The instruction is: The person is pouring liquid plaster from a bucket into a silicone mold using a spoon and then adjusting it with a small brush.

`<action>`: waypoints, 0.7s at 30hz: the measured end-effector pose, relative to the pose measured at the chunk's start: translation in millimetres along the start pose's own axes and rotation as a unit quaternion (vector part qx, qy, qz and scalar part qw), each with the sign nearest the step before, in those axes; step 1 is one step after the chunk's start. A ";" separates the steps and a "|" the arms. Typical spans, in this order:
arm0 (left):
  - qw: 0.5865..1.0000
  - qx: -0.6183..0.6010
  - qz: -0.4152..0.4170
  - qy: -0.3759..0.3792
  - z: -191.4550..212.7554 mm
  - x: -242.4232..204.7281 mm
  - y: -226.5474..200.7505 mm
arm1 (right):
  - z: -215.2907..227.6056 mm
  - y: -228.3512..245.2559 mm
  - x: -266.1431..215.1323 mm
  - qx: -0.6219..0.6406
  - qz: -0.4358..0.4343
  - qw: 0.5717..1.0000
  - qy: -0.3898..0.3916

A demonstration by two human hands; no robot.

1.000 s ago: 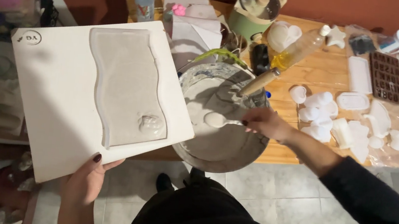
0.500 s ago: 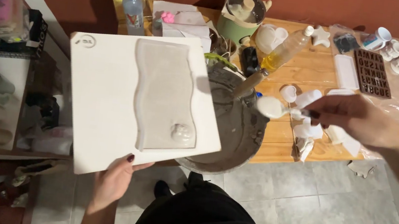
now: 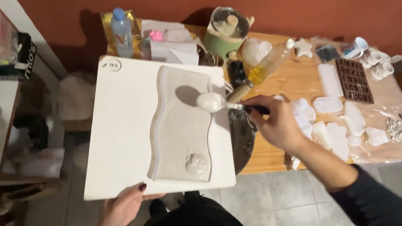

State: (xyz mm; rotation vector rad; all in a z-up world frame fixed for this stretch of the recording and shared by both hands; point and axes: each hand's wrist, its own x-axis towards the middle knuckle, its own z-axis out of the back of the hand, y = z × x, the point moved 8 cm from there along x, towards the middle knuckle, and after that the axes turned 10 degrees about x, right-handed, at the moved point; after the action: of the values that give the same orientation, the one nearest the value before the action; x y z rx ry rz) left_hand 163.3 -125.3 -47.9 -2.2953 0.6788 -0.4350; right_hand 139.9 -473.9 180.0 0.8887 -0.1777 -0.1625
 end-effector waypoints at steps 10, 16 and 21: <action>0.997 0.032 0.031 -0.069 -1.8 -11.6 -11.6 | 7.4 40.6 -9.9 -0.122 0.145 0.978 -0.084; 0.998 0.021 0.029 -0.050 -6.3 -8.8 -14.0 | 9.7 44.3 -3.6 -0.137 0.157 0.974 -0.087; 0.997 0.034 0.036 -0.056 -11.9 -8.5 -15.4 | 17.0 51.4 4.4 -0.133 0.175 0.970 -0.106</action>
State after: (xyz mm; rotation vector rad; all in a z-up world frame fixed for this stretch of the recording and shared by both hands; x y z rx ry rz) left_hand 156.1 -117.1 -29.7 -2.2052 0.6773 -0.2883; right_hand 143.9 -455.8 231.1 0.5602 -0.4958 0.0486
